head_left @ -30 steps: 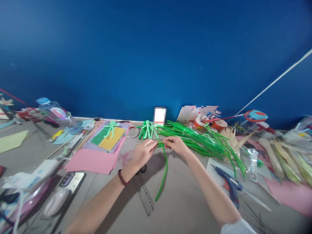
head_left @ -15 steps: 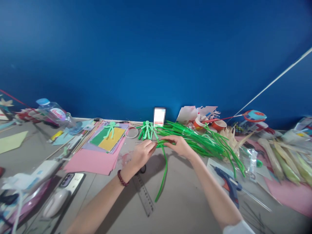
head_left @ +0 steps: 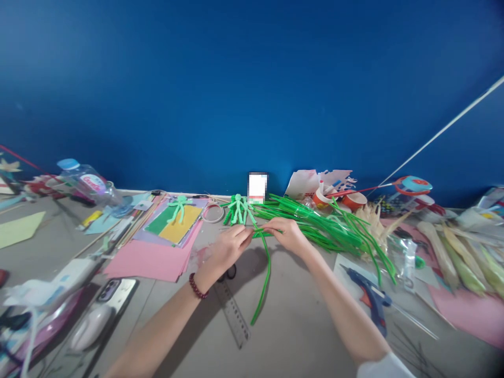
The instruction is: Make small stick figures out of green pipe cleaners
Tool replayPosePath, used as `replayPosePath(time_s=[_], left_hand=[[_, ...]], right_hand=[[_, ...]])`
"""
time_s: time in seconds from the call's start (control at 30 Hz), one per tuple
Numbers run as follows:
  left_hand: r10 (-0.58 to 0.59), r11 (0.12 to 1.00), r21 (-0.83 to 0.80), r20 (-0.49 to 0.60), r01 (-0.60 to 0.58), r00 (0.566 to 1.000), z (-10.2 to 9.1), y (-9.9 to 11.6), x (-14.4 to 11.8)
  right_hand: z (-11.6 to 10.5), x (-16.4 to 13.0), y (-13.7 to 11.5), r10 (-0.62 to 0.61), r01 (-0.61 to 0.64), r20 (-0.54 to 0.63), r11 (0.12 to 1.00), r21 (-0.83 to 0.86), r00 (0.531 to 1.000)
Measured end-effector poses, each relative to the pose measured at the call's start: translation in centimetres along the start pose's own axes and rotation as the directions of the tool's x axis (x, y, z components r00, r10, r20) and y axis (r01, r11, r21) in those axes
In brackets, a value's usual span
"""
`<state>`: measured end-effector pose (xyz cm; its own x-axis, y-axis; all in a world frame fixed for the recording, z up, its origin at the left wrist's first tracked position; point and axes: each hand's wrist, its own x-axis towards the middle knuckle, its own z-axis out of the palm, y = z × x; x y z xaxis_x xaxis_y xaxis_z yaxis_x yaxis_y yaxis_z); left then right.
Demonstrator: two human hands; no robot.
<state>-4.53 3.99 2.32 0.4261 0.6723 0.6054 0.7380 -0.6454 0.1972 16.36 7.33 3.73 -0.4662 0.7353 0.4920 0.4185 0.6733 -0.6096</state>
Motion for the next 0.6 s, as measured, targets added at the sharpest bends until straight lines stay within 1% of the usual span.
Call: replayPosePath(time_s=[0.13,0.23,0.3,0.4,0.5,0.6], left_hand=[[0.016,1.0,0.014,-0.011,-0.016,1.0,0.05,0.11,0.03],[-0.025,0.999,-0.046,-0.023,0.024,0.999,0.06,0.16,0.22],[-0.08,0.985,-0.156,-0.004,0.078,0.997,0.05,0.12,0.39],[-0.179,0.934,-0.308,0.035,0.181,0.983,0.09,0.0,0.62],[-0.252,0.895,-0.369,0.048,0.252,0.966,0.21,-0.08,0.75],[-0.267,0.877,-0.405,0.034,0.257,0.963,0.35,-0.14,0.74]], right_hand=[[0.42,-0.3,0.53,-0.053,0.051,-0.018,0.994,-0.1,0.998],[0.29,-0.29,0.47,-0.028,0.028,0.002,0.995,-0.099,1.0],[0.01,-0.14,0.22,0.022,-0.02,0.029,0.999,-0.048,0.999],[-0.36,0.12,-0.19,0.124,-0.126,0.054,0.991,0.051,0.991],[-0.46,0.22,-0.32,0.213,-0.219,0.053,0.961,0.168,0.976],[-0.47,0.17,-0.2,0.266,-0.269,0.049,0.928,0.257,0.963]])
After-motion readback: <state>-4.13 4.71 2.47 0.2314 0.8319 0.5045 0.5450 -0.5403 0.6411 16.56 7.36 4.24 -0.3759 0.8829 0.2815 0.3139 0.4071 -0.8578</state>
